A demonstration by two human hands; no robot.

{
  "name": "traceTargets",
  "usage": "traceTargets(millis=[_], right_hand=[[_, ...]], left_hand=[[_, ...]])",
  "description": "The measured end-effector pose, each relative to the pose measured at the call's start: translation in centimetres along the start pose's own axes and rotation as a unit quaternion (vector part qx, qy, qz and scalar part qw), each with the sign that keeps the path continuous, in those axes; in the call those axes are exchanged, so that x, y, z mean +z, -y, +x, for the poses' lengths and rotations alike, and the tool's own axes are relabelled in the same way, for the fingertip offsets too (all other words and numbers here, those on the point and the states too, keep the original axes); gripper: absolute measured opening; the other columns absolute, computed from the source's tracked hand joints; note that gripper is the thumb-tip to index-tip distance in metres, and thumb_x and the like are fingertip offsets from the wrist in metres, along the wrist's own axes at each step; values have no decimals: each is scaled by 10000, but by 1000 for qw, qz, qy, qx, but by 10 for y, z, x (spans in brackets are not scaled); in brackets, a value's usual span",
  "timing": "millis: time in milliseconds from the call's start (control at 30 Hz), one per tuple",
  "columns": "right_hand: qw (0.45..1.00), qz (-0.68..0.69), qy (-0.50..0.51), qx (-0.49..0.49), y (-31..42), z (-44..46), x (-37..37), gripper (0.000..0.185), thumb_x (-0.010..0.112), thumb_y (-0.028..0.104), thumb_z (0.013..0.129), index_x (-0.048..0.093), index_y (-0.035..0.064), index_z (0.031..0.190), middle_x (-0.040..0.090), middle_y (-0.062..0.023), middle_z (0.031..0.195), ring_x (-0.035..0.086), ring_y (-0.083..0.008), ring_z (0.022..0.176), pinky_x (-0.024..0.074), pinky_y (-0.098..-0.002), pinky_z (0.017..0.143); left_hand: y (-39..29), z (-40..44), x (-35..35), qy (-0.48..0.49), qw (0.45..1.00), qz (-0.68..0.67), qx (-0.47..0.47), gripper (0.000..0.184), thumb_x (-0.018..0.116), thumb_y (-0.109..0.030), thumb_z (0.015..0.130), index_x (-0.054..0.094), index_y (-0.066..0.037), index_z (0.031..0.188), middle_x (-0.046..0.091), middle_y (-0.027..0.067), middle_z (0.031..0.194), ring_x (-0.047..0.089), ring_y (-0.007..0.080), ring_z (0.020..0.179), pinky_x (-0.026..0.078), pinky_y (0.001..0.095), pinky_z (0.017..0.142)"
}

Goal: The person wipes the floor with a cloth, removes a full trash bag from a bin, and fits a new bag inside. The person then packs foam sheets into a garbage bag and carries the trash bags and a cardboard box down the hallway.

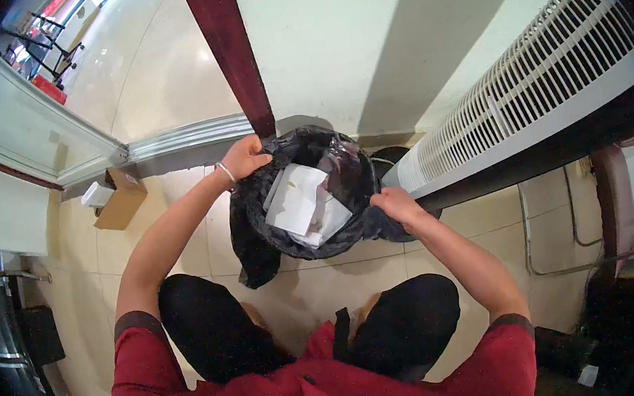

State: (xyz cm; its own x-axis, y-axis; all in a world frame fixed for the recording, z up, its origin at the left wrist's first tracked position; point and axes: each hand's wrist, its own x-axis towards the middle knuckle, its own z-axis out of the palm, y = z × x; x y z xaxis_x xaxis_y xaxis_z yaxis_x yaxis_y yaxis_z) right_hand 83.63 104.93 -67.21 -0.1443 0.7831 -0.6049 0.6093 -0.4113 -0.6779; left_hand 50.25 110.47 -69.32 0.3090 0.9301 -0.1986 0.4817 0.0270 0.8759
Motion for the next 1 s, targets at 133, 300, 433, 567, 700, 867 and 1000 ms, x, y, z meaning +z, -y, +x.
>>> traceTargets(millis=[133,300,433,567,700,867,1000], right_hand=[[1000,1,-6,-24,2,12,8,246,537,224,682,541,-18,724,521,-70,650,474,-164,605,373,-308,563],[999,25,-12,-33,16,14,17,254,568,245,696,542,-6,724,509,-55,640,464,-148,598,371,-302,561],[1000,11,20,-16,14,8,10,273,608,270,696,528,10,673,499,-38,611,451,-138,586,367,-296,550],[999,4,42,10,11,0,4,247,625,238,682,517,19,644,490,-35,580,447,-132,566,368,-288,540],[983,-60,-90,-146,31,-19,-6,226,627,208,674,510,18,639,477,-47,556,446,-125,553,371,-286,535],[969,208,-46,-129,75,-47,-13,149,601,143,731,500,61,658,497,21,612,440,-65,567,360,-233,518],[948,152,-114,-256,119,-79,-21,152,597,103,755,482,96,656,513,44,648,459,-26,594,364,-180,533]], left_hand=[[-31,-17,24,-152,932,326,43,97,455,-137,756,435,-64,817,551,219,754,528,399,732,406,469,628],[-46,-18,37,-132,950,224,173,179,565,-140,723,441,-72,834,538,139,679,528,323,606,408,401,554],[-33,-21,24,-95,993,61,29,302,649,-187,708,445,-37,871,477,39,590,486,130,535,378,272,490],[-19,-33,20,64,994,9,-88,309,656,-233,703,507,-3,844,521,44,658,475,111,550,396,244,527],[-22,-33,8,27,997,66,16,263,633,-222,682,536,3,778,512,59,691,482,136,676,397,281,629],[-56,-52,-11,-135,978,27,159,219,624,-141,698,463,-14,774,474,69,695,427,140,663,384,261,659],[-105,-76,-40,-177,976,81,96,191,629,-117,695,482,-27,775,487,13,696,454,83,678,397,236,645]])
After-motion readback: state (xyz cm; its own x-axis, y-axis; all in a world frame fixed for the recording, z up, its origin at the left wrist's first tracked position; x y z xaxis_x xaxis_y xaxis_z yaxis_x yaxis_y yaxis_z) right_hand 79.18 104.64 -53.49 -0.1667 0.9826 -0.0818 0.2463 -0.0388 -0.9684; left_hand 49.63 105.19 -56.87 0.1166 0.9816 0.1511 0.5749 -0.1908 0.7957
